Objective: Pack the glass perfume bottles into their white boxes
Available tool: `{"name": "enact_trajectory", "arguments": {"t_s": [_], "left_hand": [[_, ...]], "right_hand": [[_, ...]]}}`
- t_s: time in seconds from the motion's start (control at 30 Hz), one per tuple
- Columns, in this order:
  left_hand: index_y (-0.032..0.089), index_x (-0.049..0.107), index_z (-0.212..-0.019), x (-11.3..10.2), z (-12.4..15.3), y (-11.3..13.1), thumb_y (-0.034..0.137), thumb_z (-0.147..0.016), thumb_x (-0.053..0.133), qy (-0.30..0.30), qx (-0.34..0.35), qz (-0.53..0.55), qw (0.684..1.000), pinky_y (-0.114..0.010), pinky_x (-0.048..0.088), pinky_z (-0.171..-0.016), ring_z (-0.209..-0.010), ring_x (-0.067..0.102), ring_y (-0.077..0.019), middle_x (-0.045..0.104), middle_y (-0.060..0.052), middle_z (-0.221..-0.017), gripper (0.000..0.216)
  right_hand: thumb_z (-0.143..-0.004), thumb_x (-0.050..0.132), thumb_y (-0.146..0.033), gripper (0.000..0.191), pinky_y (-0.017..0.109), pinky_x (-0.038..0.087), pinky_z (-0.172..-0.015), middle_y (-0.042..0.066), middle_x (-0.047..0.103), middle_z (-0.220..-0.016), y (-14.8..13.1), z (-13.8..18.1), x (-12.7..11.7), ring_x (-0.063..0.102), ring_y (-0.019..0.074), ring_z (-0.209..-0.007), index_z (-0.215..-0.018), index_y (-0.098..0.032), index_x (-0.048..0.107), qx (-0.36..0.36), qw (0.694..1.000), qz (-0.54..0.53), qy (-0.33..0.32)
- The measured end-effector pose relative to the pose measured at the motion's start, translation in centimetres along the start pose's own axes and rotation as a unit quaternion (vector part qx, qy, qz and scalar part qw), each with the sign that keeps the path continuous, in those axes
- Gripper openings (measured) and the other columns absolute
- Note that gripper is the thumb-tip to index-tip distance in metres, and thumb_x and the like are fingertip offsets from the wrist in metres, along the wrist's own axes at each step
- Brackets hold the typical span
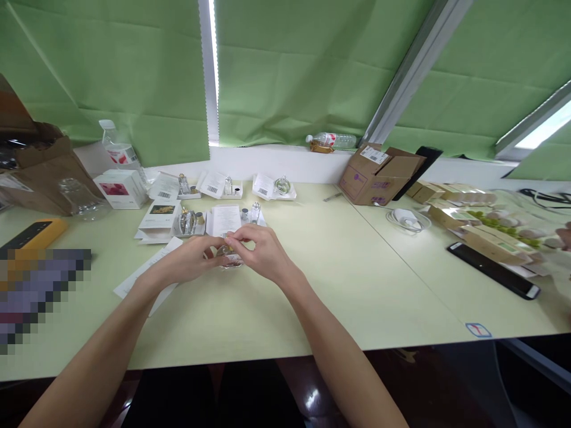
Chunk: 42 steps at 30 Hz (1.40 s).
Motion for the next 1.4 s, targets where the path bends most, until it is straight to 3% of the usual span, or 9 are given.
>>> {"name": "enact_trajectory", "arguments": {"t_s": [0.4, 0.5, 0.63, 0.7, 0.87, 1.0, 1.13, 1.4], "left_hand": [[0.025, 0.067, -0.102, 0.1, -0.1, -0.1, 0.056, -0.086, 0.049, 0.002, -0.004, 0.011, 1.000, -0.028, 0.038, -0.056, -0.067, 0.057, -0.0172, 0.064, -0.002, -0.086, 0.039], [0.025, 0.067, -0.103, 0.1, -0.1, -0.1, 0.055, -0.087, 0.049, 0.001, -0.005, 0.012, 1.000, -0.027, 0.038, -0.056, -0.068, 0.058, -0.0177, 0.066, -0.003, -0.088, 0.039], [0.025, 0.067, -0.099, 0.1, -0.1, -0.2, 0.055, -0.087, 0.049, 0.003, -0.001, 0.011, 1.000, -0.028, 0.039, -0.057, -0.068, 0.059, -0.0181, 0.068, -0.003, -0.087, 0.038], [0.024, 0.067, -0.096, 0.1, -0.1, -0.3, 0.056, -0.087, 0.049, 0.003, -0.004, 0.016, 1.000, -0.028, 0.039, -0.057, -0.068, 0.060, -0.0183, 0.069, -0.003, -0.088, 0.039], [0.023, 0.067, -0.093, 0.1, -0.2, -0.7, 0.057, -0.086, 0.050, 0.011, -0.009, 0.005, 1.000, -0.028, 0.040, -0.058, -0.070, 0.061, -0.0197, 0.069, -0.004, -0.088, 0.040], [0.026, 0.064, -0.110, -0.1, -0.2, -0.9, 0.058, -0.085, 0.052, 0.019, -0.010, 0.003, 1.000, -0.028, 0.041, -0.057, -0.070, 0.062, -0.0194, 0.069, -0.005, -0.098, 0.043], [0.027, 0.058, -0.123, -0.8, -0.3, -0.9, 0.059, -0.087, 0.050, 0.069, -0.016, -0.006, 0.997, -0.027, 0.042, -0.056, -0.070, 0.062, -0.0182, 0.068, -0.005, -0.105, 0.049], [0.023, 0.068, -0.097, -2.6, -0.2, -0.7, 0.049, -0.092, 0.046, 0.205, -0.023, -0.065, 0.976, -0.028, 0.039, -0.059, -0.059, 0.055, -0.0153, 0.068, -0.001, -0.077, 0.035]], "right_hand": [[-0.091, 0.057, -0.031, 0.018, 0.033, 0.055, -0.074, 0.003, 0.071, -0.086, 0.1, 0.0, 0.2, 0.066, 0.0179, -0.083, -0.084, -0.022, 0.070, 0.028, 0.999, -0.028, -0.032], [-0.091, 0.057, -0.033, 0.018, 0.035, 0.054, -0.080, 0.004, 0.071, -0.099, 0.3, 0.1, -0.1, 0.065, 0.0184, -0.090, -0.098, -0.023, 0.070, 0.033, 0.998, -0.026, -0.047], [-0.086, 0.063, -0.043, 0.040, 0.035, 0.054, -0.074, 0.007, 0.067, -0.112, 1.1, 0.3, -0.6, 0.062, 0.0200, -0.092, -0.120, -0.025, 0.063, 0.070, 0.995, 0.018, -0.076], [-0.082, 0.067, -0.046, 0.041, 0.033, 0.052, -0.068, 0.006, 0.068, -0.108, 1.3, 0.4, -0.3, 0.061, 0.0194, -0.086, -0.118, -0.026, 0.065, 0.068, 0.990, 0.046, -0.113], [-0.085, 0.064, -0.039, 0.020, 0.030, 0.045, -0.064, 0.003, 0.068, -0.086, 2.0, 0.7, 0.5, 0.058, 0.0179, -0.077, -0.095, -0.023, 0.070, 0.065, 0.981, 0.084, -0.162], [-0.087, 0.061, -0.037, 0.017, 0.028, 0.042, -0.060, 0.002, 0.066, -0.081, 2.6, 0.8, 0.5, 0.058, 0.0167, -0.073, -0.087, -0.021, 0.067, 0.084, 0.978, 0.090, -0.165], [-0.086, 0.061, -0.044, 0.023, 0.026, 0.039, -0.055, 0.001, 0.065, -0.077, 3.2, 0.8, -0.2, 0.057, 0.0155, -0.066, -0.082, -0.021, 0.064, 0.114, 0.974, 0.115, -0.157], [-0.082, 0.063, -0.051, 0.030, 0.026, 0.038, -0.051, 0.001, 0.064, -0.073, 4.6, 1.0, -1.9, 0.057, 0.0158, -0.062, -0.079, -0.021, 0.064, 0.150, 0.970, 0.132, -0.141]]}}
Point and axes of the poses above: each hand's wrist, its own z-axis away from the middle knuckle, its own x-axis out of the palm, y = z × x, the point moved 5 cm from there along -z, towards the middle knuckle
